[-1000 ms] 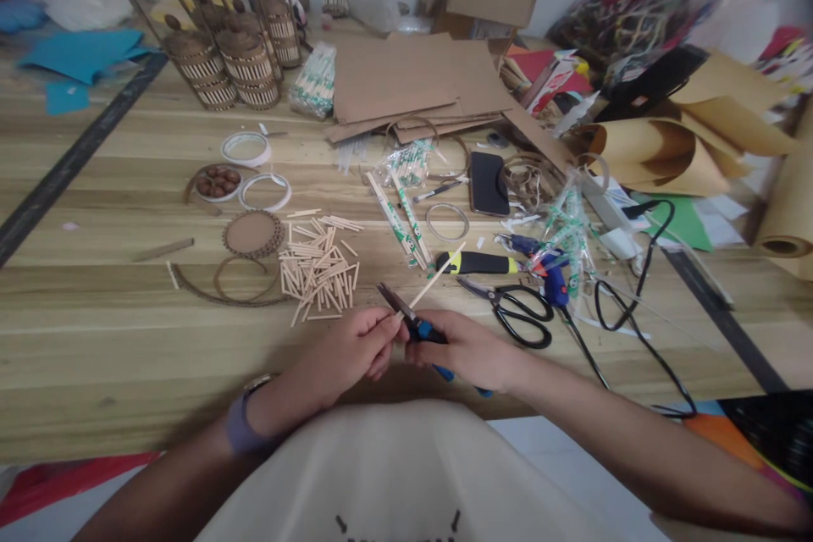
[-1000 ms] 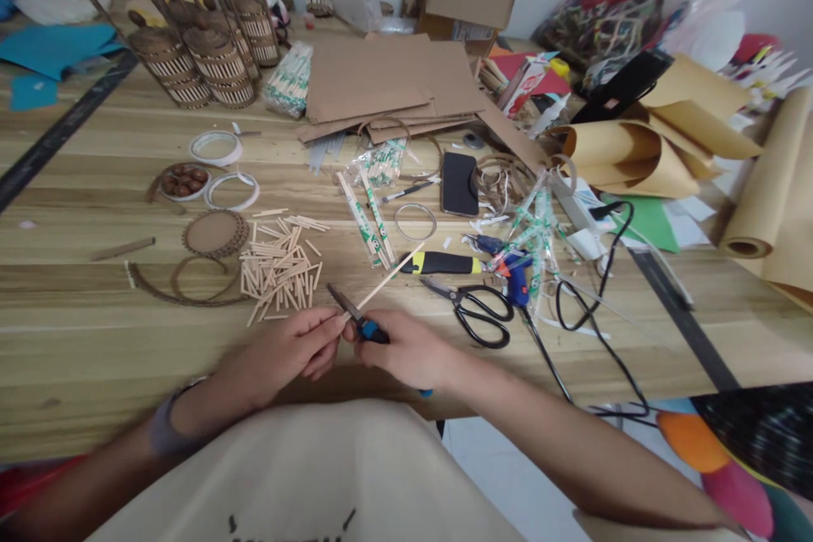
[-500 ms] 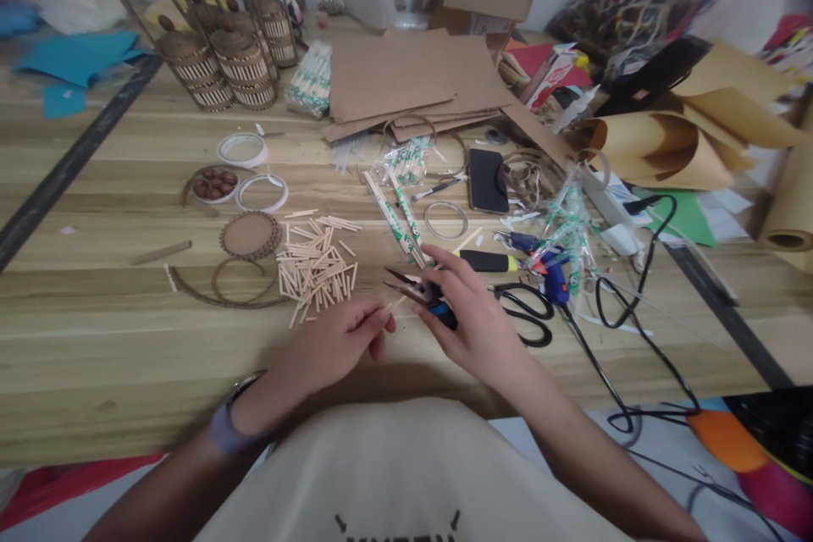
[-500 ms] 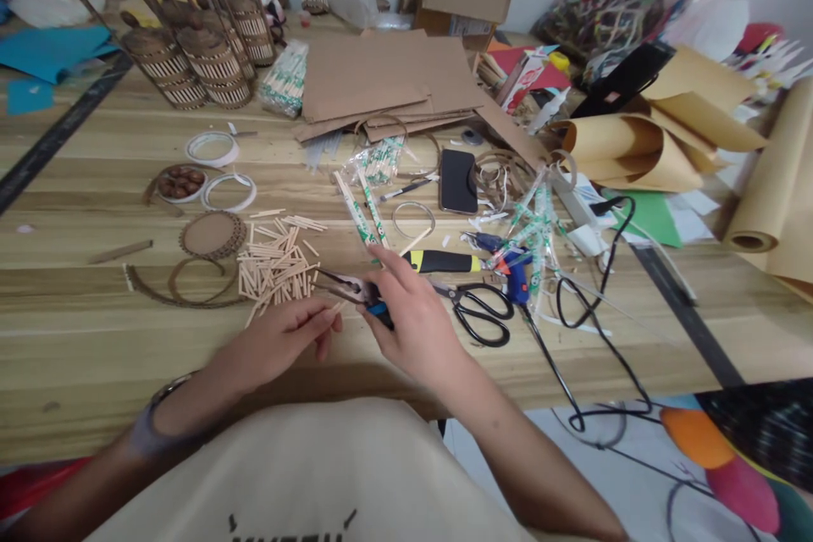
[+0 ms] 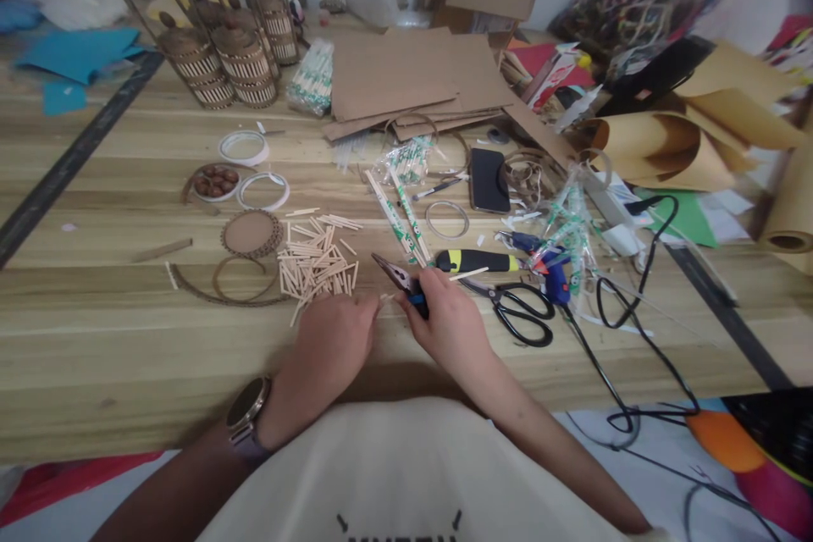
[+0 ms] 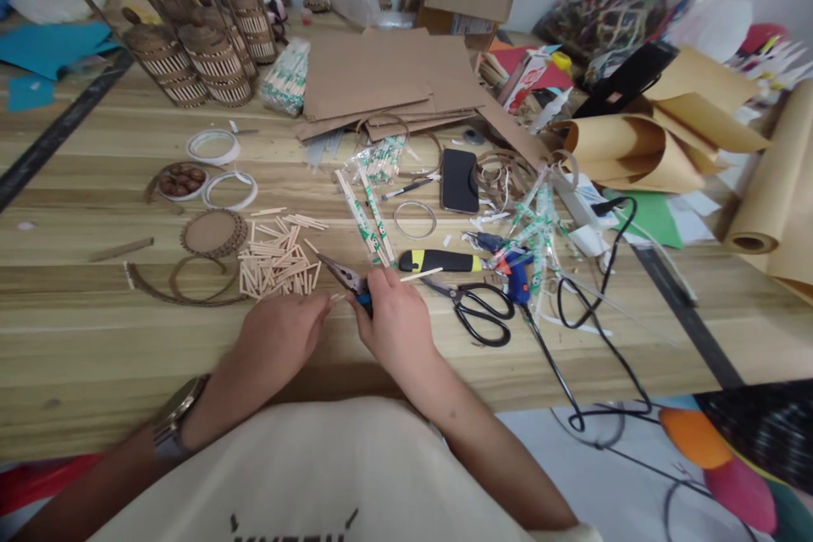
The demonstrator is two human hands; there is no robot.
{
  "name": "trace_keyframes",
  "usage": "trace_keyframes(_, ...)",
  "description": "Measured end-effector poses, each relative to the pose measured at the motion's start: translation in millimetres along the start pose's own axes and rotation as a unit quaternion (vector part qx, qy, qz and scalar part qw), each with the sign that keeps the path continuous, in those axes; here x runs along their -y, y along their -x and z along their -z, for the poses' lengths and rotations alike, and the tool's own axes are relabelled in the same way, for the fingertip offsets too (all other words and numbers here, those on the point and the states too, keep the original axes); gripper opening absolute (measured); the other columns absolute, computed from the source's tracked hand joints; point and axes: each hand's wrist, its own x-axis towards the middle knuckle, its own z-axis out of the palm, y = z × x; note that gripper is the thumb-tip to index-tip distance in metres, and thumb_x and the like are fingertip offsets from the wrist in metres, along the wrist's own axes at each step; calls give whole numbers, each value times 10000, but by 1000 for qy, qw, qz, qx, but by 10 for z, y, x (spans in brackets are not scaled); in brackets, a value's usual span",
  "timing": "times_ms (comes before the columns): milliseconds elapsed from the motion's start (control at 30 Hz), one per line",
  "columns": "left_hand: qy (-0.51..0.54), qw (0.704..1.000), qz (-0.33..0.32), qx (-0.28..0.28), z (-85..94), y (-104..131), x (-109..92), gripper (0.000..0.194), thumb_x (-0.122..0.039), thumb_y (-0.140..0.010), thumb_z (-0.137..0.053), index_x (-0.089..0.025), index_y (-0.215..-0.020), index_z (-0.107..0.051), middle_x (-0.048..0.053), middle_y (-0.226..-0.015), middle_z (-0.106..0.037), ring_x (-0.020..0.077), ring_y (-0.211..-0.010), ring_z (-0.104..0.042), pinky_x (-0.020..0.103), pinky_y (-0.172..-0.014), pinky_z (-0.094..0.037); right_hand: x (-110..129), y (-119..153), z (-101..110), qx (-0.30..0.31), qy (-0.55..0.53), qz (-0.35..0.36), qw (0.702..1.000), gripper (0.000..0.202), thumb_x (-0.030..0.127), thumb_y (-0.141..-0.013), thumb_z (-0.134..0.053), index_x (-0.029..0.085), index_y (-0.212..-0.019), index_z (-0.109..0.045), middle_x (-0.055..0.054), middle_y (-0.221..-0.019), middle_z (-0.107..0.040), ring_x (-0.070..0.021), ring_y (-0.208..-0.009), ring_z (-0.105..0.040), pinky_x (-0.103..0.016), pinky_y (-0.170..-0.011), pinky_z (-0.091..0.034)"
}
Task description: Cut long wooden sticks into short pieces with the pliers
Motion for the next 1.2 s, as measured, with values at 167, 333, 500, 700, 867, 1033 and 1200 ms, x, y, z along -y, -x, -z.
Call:
trace_keyframes(167,-33,999,13,-8,-15,-3,-24,302,-130,-943,-375,-157,-908,-674,151,-775,-718,308,-797,-703,382,-744,-439,80,-71,-48,-1,34,-23,999,136,318,-941,-510,194,-925,-566,-134,-950,-664,-261,-761,-604,-331,-635,-360)
trace_keyframes(333,60,997,53,-18,0,-37,66,306,-221,-977,-365,-167,-864,-644,129,-752,-718,291,-769,-691,379,-752,-436,-21,-144,29,1,-8,-20,1000,124,299,-935,-505,198,-867,-529,-122,-904,-649,-253,-762,-591,-324,-651,-359)
trace_keyframes(500,460,884,79,21,52,-136,210,359,-465,-973,-398,-192,-811,-567,49,-687,-712,217,-676,-674,315,-678,-466,-119,-147,257,80,-165,77,980,83,265,-916,-517,219,-848,-508,-39,-809,-621,-187,-726,-575,-267,-653,-380)
trace_keyframes(700,584,797,41,145,-28,-194,177,458,-621,-864,-562,-169,-799,-606,93,-794,-759,232,-776,-712,322,-718,-481,-54,-171,278,101,-203,89,970,195,133,-857,-515,207,-1037,-521,-68,-966,-704,-196,-820,-653,-266,-695,-429)
trace_keyframes(867,621,760,5,191,-131,-189,177,478,-661,-838,-592,-184,-814,-600,54,-738,-743,214,-728,-702,340,-751,-489,-38,-199,259,131,-238,109,956,334,146,-855,-542,197,-1183,-505,-98,-1123,-718,-219,-950,-682,-309,-790,-482)
trace_keyframes(1033,645,736,-5,208,-147,-168,183,472,-654,-817,-631,-187,-770,-574,36,-695,-728,191,-676,-674,323,-718,-466,-71,-226,233,129,-253,149,947,315,129,-863,-531,192,-1171,-542,-99,-1114,-700,-219,-999,-668,-342,-849,-505)
trace_keyframes(1200,698,705,78,100,-142,-181,146,342,-498,-873,-633,-171,-775,-622,13,-719,-695,158,-698,-641,277,-700,-453,-70,-179,131,-34,-242,155,957,336,266,-881,-637,224,-1196,-531,-130,-1237,-562,-272,-1251,-524,-449,-1041,-455)
